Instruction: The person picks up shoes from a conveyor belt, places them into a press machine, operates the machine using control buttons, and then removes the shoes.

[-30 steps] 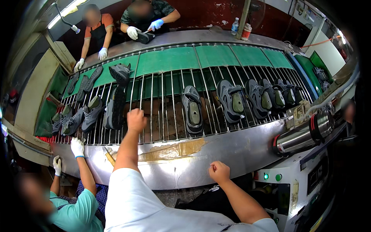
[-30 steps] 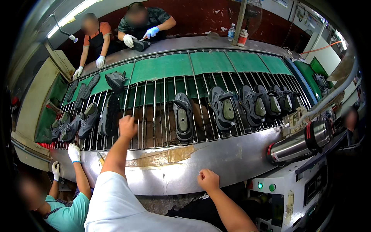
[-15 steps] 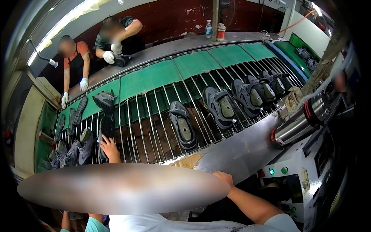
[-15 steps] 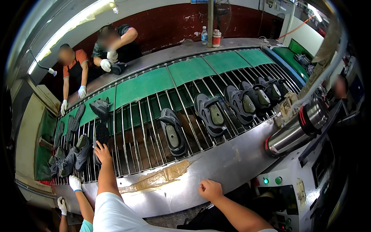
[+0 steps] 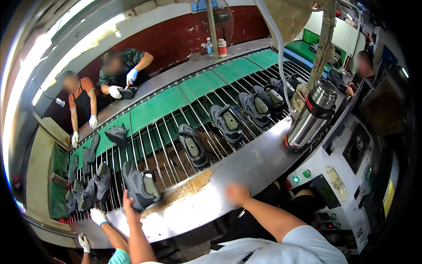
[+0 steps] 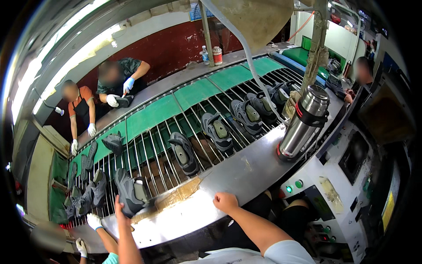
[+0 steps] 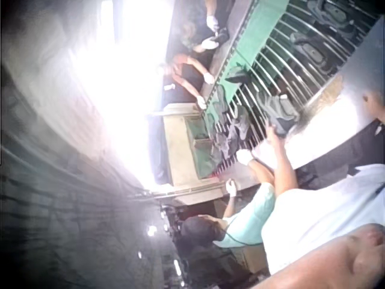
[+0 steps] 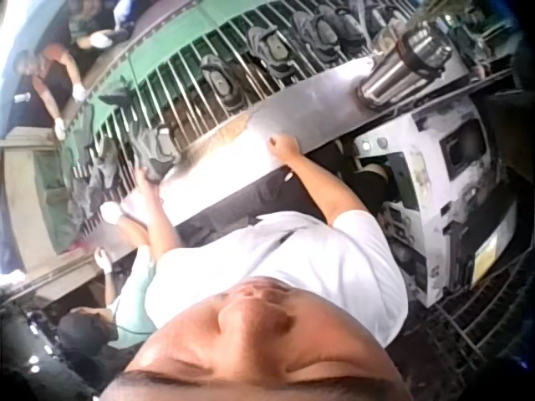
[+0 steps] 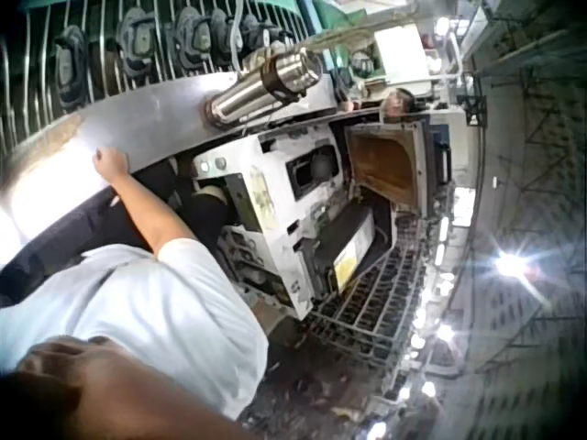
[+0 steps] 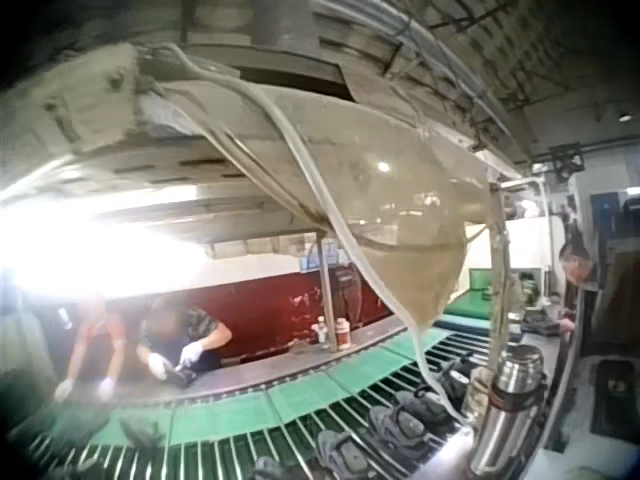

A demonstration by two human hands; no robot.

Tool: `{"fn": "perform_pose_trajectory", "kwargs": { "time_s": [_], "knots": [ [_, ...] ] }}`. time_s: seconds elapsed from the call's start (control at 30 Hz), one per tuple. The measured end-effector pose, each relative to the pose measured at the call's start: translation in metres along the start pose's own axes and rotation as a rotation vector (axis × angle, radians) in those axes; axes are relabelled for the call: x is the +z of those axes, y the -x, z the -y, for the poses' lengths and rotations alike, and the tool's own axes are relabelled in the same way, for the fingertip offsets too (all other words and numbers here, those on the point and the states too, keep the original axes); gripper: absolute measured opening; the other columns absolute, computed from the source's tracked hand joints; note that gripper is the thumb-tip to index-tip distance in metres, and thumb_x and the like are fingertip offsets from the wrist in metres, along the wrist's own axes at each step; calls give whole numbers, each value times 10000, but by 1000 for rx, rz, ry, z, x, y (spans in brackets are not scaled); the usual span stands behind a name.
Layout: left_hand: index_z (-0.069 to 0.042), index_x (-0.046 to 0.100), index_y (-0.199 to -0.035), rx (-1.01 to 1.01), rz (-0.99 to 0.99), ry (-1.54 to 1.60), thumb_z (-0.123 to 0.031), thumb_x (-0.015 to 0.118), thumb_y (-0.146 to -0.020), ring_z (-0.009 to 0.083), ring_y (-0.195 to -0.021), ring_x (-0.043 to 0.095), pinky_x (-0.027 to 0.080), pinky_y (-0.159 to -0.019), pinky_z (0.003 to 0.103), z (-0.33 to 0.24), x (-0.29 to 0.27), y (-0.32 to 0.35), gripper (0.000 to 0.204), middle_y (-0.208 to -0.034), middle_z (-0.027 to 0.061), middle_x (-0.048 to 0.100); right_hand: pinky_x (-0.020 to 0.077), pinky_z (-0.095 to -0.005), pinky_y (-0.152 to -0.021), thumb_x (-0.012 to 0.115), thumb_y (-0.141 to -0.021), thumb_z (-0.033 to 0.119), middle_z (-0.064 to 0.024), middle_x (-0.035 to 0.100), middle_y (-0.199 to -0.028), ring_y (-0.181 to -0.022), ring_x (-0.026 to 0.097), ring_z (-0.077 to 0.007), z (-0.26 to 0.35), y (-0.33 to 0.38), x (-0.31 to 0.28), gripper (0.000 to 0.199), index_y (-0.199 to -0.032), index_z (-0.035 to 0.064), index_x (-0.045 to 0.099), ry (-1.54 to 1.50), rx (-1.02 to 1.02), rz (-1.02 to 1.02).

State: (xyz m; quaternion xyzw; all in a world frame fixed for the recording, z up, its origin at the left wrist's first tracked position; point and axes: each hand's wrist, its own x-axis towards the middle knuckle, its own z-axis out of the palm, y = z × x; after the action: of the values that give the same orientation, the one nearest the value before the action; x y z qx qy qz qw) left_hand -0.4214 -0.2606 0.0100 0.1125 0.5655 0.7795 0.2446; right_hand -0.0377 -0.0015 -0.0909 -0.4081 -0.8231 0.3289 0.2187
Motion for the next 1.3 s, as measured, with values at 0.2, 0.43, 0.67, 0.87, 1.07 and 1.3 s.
{"fn": "perform_pose_trajectory", "kwargs": {
  "time_s": [0.2,0.43,0.67,0.87,1.07,1.3],
  "knots": [
    [-48,448,-1322,-432,210,765,-445,608,-661,432,-1060,549,501,-814,568,87,87,156,788,-1259,218,523,484,-316,-704,619,-815,177,-67,659,-919,-808,623,-160,-42,-2,-8,322,-1124,90,605,-806,286,390],
    [-64,430,-1350,-848,727,990,-456,627,-722,456,-1101,521,479,-811,558,74,248,223,766,-1307,197,500,443,-371,-880,594,-871,184,-112,562,-1180,-999,565,-226,42,54,-123,514,-1332,136,372,-1579,155,422],
    [-17,559,-1214,-159,1585,-310,-141,653,-840,187,-989,602,495,-817,314,100,347,219,406,-1102,135,623,404,-427,-1027,539,-775,340,-168,528,-1298,-1156,541,-304,46,122,-243,668,-1348,19,415,-1995,-271,-249],
    [-29,649,-819,-370,2123,-1725,-278,662,-776,183,-558,609,470,-521,293,99,378,198,253,-677,51,645,432,-438,-970,575,-728,364,-164,555,-1248,-1082,563,-327,-51,201,-346,732,-1351,17,411,-1579,140,-848],
    [-30,607,-691,595,1188,-1020,-190,666,-731,256,-512,592,471,-508,362,157,353,192,175,-579,111,598,446,-348,-880,677,-623,220,-153,534,-1252,-1024,564,-263,-92,199,-490,932,-1451,57,281,-601,481,-1290],
    [-95,620,-803,1257,1001,-1581,-248,611,-781,219,-746,586,465,-668,405,308,257,103,154,-810,60,617,433,-380,-946,714,-548,428,-261,487,-1314,-1156,537,-364,-177,145,-604,1081,-1448,34,263,197,1057,-1075]
  ]
}}
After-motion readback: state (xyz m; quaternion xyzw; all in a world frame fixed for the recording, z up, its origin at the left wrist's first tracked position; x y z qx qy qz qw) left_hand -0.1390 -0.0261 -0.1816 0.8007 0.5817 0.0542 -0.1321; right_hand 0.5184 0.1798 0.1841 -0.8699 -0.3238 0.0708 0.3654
